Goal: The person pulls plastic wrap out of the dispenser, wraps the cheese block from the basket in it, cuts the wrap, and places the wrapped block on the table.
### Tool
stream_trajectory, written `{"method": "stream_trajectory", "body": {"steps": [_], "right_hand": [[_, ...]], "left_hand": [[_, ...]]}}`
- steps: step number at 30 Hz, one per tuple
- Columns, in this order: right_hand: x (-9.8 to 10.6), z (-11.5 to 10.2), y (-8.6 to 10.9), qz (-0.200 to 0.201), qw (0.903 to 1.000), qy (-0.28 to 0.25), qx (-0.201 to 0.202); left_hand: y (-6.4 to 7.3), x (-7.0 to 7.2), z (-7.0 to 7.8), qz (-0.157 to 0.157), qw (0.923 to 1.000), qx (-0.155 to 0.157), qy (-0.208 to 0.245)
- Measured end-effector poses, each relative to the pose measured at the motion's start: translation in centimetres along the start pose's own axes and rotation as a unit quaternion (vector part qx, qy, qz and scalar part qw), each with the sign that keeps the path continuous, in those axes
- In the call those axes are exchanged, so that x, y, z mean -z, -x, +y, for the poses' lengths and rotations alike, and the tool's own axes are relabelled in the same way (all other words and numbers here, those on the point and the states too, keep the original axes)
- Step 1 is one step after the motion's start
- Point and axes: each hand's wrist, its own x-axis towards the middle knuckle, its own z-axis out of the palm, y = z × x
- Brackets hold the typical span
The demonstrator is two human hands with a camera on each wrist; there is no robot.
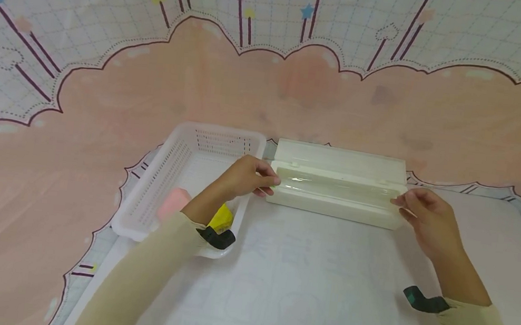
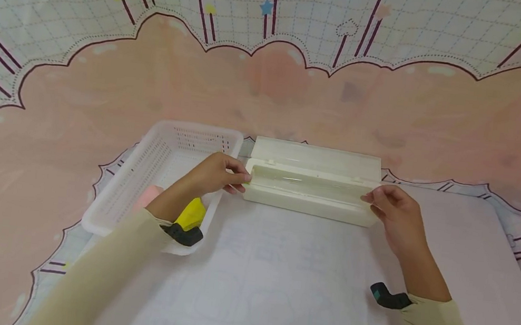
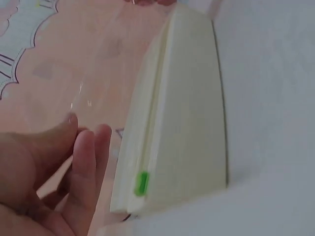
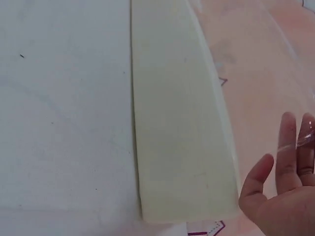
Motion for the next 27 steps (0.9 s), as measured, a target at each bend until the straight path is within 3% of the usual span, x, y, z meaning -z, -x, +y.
{"method": "stream_trajectory", "body": {"steps": [3,6,8,10,13,21,23,27], "right_hand": [[-0.2,-0.3,0.7,-0.011,0.9999,-0.003,-0.011],[-0.4,-0.2,1.2,-0.016,0.9997,-0.019,-0.002],[-0.4,-0.1,1.4,-0.018,0.9994,-0.026,0.012],[-0.5,-0.1,1.8,-0.023,0.9987,-0.037,0.025],[-0.6,-0.2,2.4,-0.024,0.9983,-0.043,0.030],[-0.8,0.0,4.1,-0.007,0.9994,-0.033,-0.003],[-0.8,0.2,4.5,-0.004,0.9996,-0.028,0.000],[-0.9,0.6,4.9,0.005,0.9998,-0.007,0.020]], "left_hand": [[0.6,-0.8,0.0,0.020,0.9974,0.018,0.067],[1.3,-1.6,0.2,0.050,0.9937,0.006,0.100],[1.9,-2.0,0.5,0.072,0.9939,-0.019,0.081],[2.5,-2.4,0.6,0.094,0.9939,-0.050,0.031],[3.6,-3.1,0.6,0.118,0.9882,-0.093,-0.031],[6.2,-4.3,-1.1,0.154,0.9714,-0.152,-0.097],[6.6,-4.7,-1.7,0.162,0.9706,-0.153,-0.091],[7.2,-5.7,-2.3,0.175,0.9782,-0.110,-0.019]]}}
